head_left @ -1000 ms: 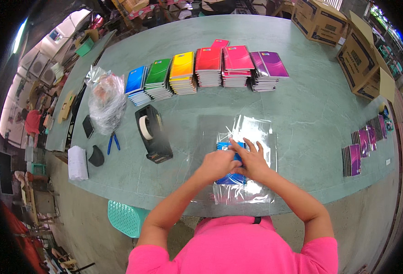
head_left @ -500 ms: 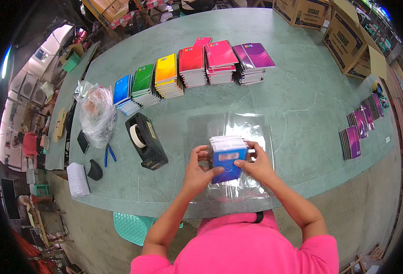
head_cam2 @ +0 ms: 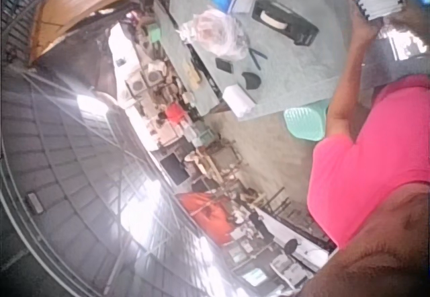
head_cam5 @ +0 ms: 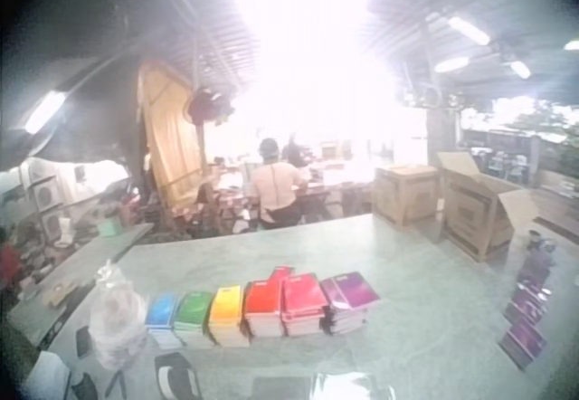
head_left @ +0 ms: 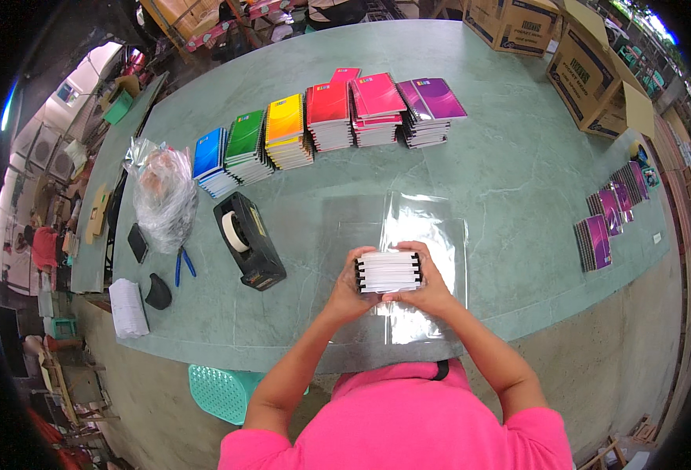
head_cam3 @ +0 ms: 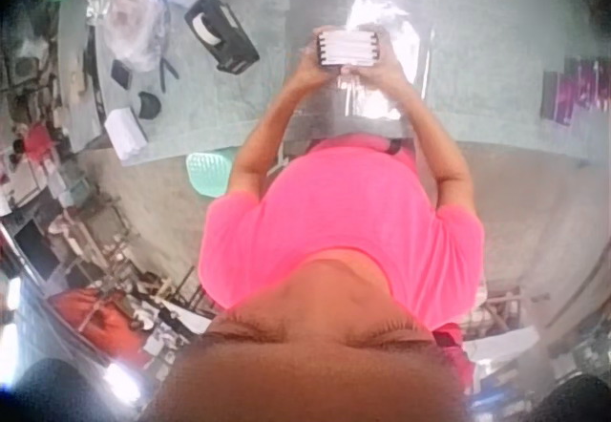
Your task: The person picks up several small spiral notebooks of different colors and places them inside a clear plastic bag. They then seal the bag with tape and place it into a larger cardboard box.
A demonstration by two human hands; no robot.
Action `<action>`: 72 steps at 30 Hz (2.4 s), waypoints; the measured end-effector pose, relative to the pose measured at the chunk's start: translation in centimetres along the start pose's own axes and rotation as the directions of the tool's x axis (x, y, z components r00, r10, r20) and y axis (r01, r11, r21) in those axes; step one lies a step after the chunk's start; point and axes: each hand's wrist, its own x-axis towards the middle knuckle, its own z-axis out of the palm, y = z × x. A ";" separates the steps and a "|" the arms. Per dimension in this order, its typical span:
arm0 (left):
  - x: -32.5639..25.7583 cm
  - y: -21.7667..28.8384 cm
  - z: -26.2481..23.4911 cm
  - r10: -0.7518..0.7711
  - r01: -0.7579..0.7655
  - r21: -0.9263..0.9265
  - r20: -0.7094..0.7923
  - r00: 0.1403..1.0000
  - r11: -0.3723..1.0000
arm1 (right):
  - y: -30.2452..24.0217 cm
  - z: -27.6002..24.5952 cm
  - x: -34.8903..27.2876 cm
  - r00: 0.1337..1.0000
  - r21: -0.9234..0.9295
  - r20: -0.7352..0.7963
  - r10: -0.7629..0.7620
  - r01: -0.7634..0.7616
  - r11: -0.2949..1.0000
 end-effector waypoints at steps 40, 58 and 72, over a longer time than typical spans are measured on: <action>1.9 9.8 -3.3 0.069 -0.487 0.729 0.522 0.850 0.482 | -7.3 -1.5 2.2 0.840 -0.706 0.523 -0.141 0.520 0.481; -4.7 -1.0 -18.9 -0.134 0.407 0.129 -0.819 0.558 0.904 | -2.1 -1.1 -2.1 0.711 -0.688 0.453 -0.538 0.663 0.296; -14.2 -8.1 -17.9 0.009 0.652 0.681 -0.694 0.720 0.334 | -1.4 -0.9 -1.9 0.686 -0.687 0.447 -0.574 0.674 0.271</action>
